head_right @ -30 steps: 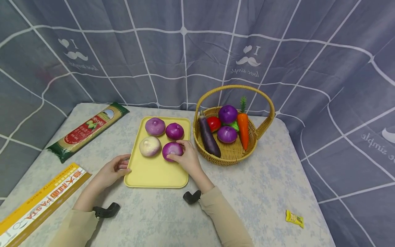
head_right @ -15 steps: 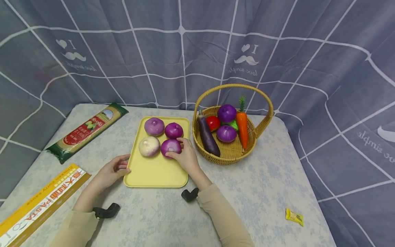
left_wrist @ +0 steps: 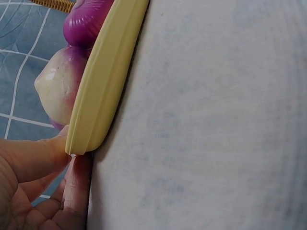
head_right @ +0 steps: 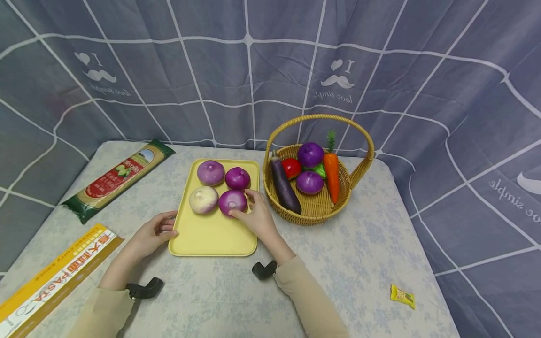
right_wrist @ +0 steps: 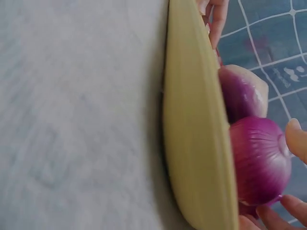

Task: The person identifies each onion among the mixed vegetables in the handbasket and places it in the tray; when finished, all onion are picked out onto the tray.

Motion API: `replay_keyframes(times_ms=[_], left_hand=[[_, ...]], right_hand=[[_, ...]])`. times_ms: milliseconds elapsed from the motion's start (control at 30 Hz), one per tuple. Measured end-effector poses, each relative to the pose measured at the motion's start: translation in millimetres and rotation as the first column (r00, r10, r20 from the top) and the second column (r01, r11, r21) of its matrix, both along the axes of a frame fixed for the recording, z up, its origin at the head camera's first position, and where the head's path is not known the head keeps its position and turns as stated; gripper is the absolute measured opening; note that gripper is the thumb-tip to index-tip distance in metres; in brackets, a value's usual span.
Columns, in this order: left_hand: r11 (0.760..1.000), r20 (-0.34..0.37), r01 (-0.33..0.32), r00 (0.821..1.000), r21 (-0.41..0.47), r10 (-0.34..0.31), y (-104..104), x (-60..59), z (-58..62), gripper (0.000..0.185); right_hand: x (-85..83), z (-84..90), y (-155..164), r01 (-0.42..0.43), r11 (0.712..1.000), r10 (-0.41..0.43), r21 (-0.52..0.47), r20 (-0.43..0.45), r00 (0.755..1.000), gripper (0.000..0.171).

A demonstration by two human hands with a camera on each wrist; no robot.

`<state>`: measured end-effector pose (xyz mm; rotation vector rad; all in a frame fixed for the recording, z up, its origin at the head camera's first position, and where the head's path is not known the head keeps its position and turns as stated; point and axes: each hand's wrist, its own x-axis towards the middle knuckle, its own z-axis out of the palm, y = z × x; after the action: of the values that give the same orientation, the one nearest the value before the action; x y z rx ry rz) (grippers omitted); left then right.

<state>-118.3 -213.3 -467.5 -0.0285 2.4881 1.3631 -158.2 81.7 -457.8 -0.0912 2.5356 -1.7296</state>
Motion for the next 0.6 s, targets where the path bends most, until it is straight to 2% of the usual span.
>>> replay_keyframes(times_ms=[200,333,500,600], left_hand=[[1.000,0.001,-0.002,1.000,-0.007,0.002,1,-3.0,1.2,0.059],[1.000,-0.012,0.010,1.000,-0.005,-0.010,1,-6.0,2.4,0.059],[1.000,-0.026,0.023,0.999,-0.006,-0.023,1,-1.2,3.9,0.059],[1.000,-0.025,0.019,1.000,-0.003,-0.019,1,2.1,2.2,0.059]], right_hand=[[9.8,16.8,11,-0.016,0.999,0.017,0.041,-0.022,1.000,0.065],[15.9,35.3,23,-0.044,0.999,0.045,0.015,-0.028,0.999,0.050],[22.8,53.8,44,-0.056,0.998,0.054,-0.036,-0.037,0.998,0.032],[25.6,58.5,56,-0.052,0.998,0.051,-0.040,-0.045,0.998,0.030]])
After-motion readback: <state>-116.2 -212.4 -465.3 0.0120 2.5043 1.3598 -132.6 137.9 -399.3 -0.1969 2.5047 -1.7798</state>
